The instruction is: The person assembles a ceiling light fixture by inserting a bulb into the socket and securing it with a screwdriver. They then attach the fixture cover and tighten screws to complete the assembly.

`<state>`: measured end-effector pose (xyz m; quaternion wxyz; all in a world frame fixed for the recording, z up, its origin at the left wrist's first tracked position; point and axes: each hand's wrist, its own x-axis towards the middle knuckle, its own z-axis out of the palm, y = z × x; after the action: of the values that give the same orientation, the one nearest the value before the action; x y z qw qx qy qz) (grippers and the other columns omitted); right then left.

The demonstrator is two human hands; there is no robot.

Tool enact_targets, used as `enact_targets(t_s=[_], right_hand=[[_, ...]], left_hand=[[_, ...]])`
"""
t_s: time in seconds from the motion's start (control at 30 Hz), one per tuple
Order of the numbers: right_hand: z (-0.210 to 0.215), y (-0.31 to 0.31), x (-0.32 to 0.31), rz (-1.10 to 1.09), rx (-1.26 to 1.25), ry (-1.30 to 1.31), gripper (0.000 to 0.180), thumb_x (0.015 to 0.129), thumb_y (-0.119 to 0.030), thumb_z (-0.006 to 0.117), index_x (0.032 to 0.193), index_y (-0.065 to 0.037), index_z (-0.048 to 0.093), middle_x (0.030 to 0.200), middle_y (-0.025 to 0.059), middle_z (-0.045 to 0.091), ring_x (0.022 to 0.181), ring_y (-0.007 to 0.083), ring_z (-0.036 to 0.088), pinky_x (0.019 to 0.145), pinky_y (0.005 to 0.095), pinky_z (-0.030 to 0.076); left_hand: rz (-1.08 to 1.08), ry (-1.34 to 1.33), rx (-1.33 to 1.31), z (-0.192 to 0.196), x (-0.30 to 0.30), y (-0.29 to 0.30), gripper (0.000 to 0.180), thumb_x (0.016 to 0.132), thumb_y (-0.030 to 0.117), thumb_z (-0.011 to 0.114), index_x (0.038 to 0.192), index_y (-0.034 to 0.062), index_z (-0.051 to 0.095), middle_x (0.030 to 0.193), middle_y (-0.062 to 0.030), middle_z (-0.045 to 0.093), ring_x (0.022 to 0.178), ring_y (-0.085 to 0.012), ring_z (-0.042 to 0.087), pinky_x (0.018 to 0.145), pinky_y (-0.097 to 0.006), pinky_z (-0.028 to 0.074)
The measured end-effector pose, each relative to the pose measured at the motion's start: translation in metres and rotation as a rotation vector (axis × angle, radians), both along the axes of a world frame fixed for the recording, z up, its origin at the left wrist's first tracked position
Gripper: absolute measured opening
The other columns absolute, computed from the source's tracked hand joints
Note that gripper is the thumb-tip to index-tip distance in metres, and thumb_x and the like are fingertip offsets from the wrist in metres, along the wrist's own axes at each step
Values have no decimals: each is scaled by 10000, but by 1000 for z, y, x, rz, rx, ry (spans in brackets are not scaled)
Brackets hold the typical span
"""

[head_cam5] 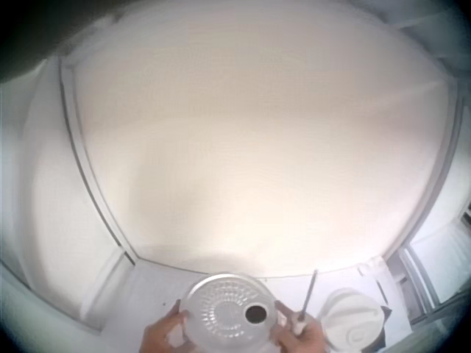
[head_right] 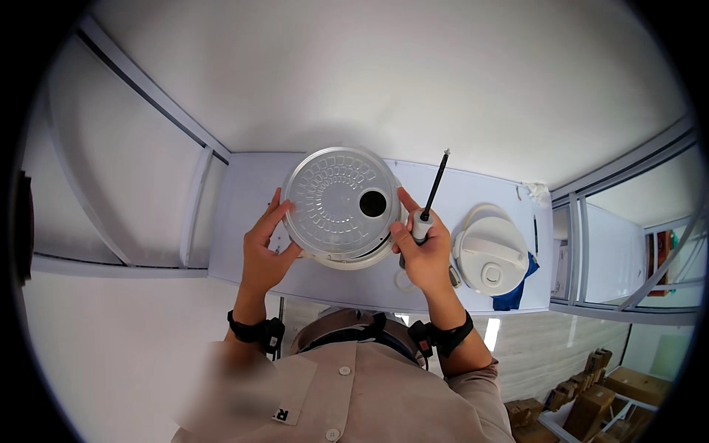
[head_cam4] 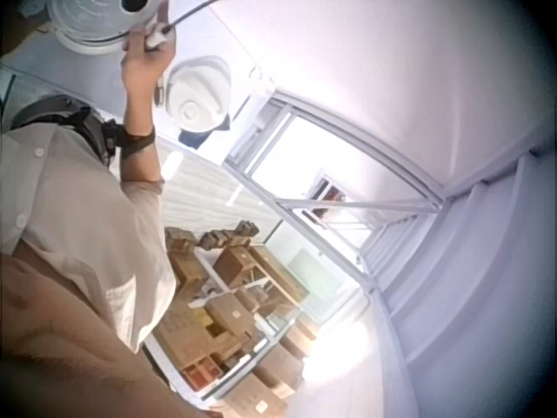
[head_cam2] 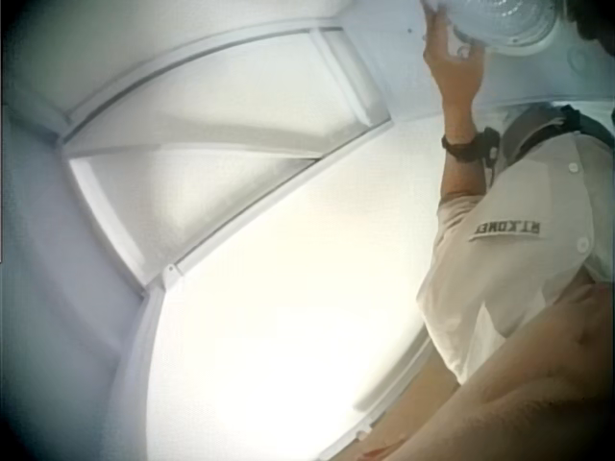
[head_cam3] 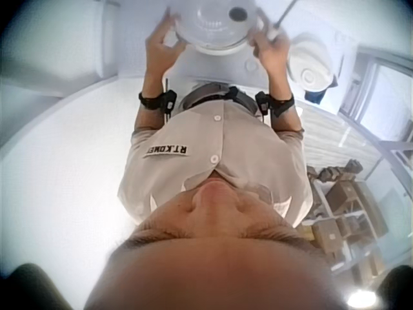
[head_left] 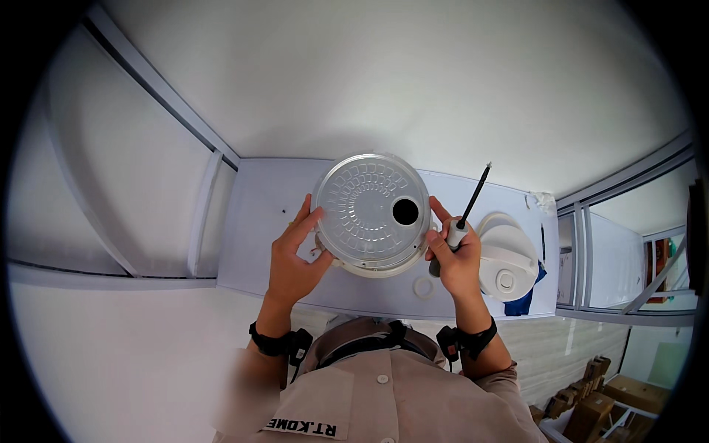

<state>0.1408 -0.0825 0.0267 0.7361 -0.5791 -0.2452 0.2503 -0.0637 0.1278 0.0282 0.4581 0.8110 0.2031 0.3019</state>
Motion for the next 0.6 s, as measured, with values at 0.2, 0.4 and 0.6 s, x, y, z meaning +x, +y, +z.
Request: enact_targets(t_s=[0.2,0.4,0.6], right_hand=[[-6,0,-7,-45,-98,-37,111,971,7,709,1019,-38,619,1389,193,672,652,34,564,610,226,496],[-22,-6,-13,-66,-239,-121,548,937,33,731,1464,5,584,1125,-2,682,725,21,501,668,205,465],[-29,-3,-14,-109,-259,-204,236,921,25,743,1145,37,668,1410,119,666,772,45,540,703,239,492]], left_hand=[[-34,76,51,1,-3,-4,697,760,49,842,1424,13,637,1560,-265,529,1541,-410,397,1206,-482,412],[-68,116,73,-7,-9,-11,732,774,84,846,1462,25,605,1618,-299,440,1534,-453,388,1191,-493,429],[-75,140,107,-8,-11,-17,702,801,118,832,1460,16,611,1647,-291,405,1543,-434,384,1236,-487,355]])
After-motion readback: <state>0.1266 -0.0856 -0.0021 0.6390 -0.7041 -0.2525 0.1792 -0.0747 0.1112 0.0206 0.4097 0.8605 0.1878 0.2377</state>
